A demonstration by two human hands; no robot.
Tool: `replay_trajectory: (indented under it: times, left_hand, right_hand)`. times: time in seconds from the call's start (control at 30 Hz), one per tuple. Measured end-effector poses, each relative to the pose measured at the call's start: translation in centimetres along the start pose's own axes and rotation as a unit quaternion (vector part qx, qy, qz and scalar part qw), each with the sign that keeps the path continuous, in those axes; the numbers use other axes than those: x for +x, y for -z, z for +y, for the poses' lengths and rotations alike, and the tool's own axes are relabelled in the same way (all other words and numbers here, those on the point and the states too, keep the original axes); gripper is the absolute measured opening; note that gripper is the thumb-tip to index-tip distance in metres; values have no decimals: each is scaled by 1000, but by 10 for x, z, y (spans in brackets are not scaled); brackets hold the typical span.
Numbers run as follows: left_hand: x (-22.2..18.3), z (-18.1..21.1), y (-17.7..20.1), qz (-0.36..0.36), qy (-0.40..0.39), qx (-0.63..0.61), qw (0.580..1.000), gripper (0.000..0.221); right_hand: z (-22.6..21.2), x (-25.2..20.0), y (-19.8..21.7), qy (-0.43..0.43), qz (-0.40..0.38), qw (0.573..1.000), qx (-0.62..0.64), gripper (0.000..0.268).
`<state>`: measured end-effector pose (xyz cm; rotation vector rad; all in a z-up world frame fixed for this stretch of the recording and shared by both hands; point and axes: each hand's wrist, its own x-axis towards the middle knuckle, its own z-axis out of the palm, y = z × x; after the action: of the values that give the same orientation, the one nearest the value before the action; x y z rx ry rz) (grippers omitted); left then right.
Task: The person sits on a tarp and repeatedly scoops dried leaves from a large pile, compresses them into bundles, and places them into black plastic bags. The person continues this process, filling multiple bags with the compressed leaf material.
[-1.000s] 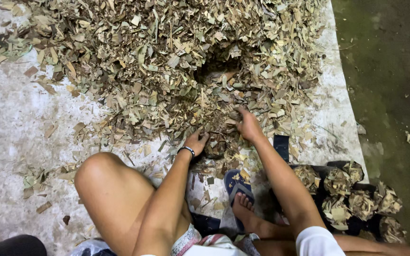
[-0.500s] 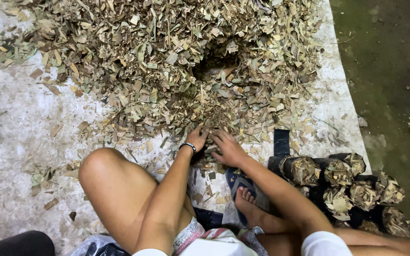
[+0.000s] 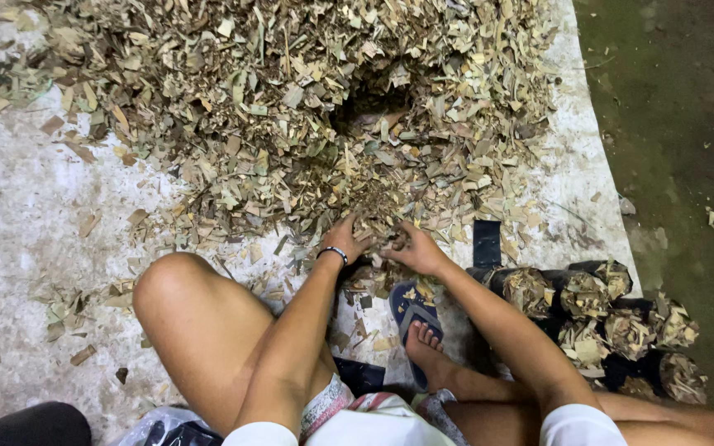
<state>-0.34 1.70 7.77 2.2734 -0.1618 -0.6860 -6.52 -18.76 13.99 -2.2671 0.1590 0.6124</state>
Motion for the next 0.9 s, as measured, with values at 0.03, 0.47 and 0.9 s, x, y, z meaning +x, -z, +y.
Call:
replay_trajectory:
  times: [0.03, 0.47, 0.9]
  left_hand:
    - [0, 1, -2, 1, 7, 0, 1000, 88]
    - [1, 3, -6, 10, 35, 5, 999, 91]
    - [-23, 0, 3, 69, -139, 60, 986, 66]
  right_hand:
    - [-3, 1, -1, -32, -10, 999, 4, 81]
    - [50, 29, 17, 55, -85, 995, 21, 16]
    - [-6, 3, -11, 103, 77, 983, -130, 51]
